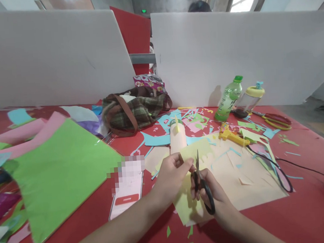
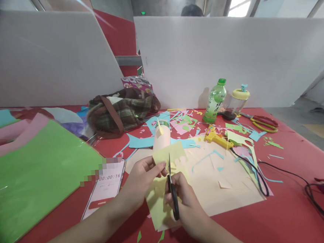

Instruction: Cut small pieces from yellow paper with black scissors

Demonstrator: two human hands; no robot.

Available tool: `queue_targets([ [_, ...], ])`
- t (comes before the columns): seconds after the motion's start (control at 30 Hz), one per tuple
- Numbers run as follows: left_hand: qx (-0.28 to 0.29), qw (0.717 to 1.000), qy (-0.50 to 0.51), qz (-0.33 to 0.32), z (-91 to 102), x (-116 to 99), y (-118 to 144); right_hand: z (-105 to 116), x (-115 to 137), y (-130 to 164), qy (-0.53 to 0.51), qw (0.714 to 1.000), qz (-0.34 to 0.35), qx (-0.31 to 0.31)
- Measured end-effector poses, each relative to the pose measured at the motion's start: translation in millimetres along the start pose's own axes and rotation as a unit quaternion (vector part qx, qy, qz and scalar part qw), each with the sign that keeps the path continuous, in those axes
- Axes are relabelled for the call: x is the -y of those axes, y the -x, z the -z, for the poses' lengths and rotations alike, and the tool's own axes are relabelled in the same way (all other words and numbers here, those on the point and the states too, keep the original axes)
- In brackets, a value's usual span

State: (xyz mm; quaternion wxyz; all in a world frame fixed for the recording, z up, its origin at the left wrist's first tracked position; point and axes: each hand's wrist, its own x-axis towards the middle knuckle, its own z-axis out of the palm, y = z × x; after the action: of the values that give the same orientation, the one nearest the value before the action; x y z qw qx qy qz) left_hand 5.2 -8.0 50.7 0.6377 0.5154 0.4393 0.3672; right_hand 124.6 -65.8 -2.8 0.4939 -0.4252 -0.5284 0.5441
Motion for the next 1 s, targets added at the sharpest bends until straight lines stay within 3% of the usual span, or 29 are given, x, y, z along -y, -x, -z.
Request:
queue_targets([
  [0.5, 0.031, 0.990, -0.126, -0.060, 13.4, -9, -3, -2, 0, -1, -0.061, 0.998, -0.027, -0.018],
  [0.67, 0.013, 0.974, -0.212, -0.081, 18.8, -15, -5, -3, 2, -1, -0.050, 0.998, -0.035, -0.022],
  [1.0, 0.036, 0.947, -0.308, -0.081, 27.2, -29, -5, -3, 5, 1, -0.050, 0.997, -0.059, -0.020],
])
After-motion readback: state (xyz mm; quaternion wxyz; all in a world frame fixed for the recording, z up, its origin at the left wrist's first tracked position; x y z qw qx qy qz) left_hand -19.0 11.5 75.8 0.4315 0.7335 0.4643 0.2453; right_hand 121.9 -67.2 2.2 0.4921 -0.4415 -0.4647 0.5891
